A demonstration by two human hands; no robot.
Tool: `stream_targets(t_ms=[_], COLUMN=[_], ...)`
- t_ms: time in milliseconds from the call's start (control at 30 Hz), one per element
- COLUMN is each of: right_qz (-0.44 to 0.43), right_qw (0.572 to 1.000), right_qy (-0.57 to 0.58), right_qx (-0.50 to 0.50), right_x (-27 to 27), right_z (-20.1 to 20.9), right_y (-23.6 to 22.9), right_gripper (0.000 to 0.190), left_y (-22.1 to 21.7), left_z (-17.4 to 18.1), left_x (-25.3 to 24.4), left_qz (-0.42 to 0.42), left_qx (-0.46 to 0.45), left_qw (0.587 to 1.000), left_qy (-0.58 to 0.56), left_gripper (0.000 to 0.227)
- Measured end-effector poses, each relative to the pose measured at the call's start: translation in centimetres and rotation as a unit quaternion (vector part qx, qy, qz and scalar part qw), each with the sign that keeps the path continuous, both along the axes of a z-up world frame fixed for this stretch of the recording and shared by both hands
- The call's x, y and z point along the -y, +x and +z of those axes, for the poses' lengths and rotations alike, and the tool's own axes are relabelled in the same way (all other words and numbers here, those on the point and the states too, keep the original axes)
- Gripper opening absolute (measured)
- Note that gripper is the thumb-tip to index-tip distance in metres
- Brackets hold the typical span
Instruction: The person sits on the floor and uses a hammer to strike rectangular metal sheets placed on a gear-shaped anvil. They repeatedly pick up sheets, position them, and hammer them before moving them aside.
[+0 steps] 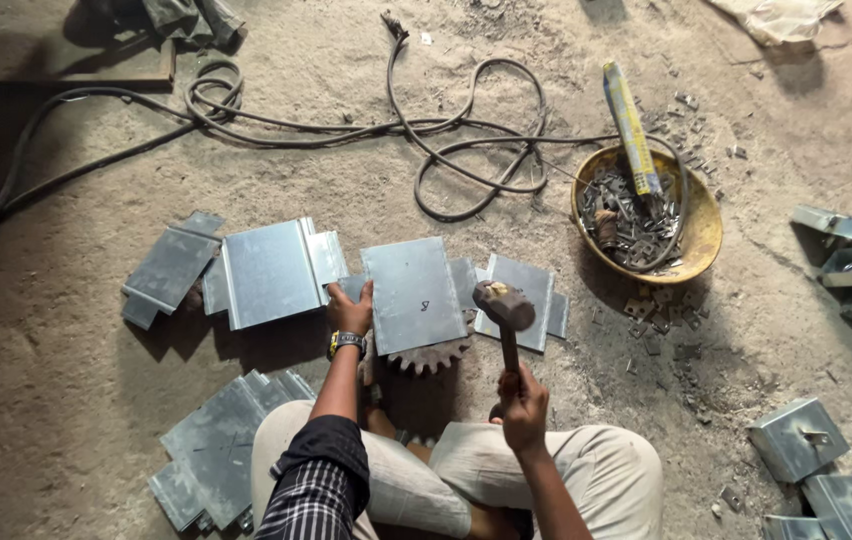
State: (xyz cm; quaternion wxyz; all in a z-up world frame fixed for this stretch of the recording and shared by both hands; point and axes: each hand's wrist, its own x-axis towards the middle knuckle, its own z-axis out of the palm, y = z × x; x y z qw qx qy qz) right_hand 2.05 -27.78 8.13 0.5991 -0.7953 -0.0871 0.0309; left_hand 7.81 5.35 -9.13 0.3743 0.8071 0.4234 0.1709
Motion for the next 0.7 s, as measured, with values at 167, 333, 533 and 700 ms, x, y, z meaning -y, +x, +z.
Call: stream_targets(t_ms=[167,333,533,700], right_qz=[0.02,-0.02,0.004,-0.007], right_qw=[0.995,0.994,0.999,0.977], right_qy=[-0.099,-0.081,-0.031,-0.113], right_qx=[0.012,-0.078,0.015,-0.18], right_x=[-0.9,-0.4,0.3,0.2], right_z=[-1.6,-2.9,-4.3,-4.3], right_y=[-0.1,0.1,-0.4,0.1], right_gripper=[0.038,0.043,0.045,0.041], left_y=[-0.8,0.0,-0.4,-0.6], left_z=[0.3,0.5,0.3,0.3], left_x=[0.3,-0.1,-0.2,0.4], left_qz=[0.001,0.005,0.002,-0.004], left_qx=[0.019,0.034,0.009,0.03], left_qw=[1.0,0.998,1.0,0.999], left_qy=[-0.004,0.045,0.01,0.038], left_gripper=[0.07,0.071,0.074,0.069])
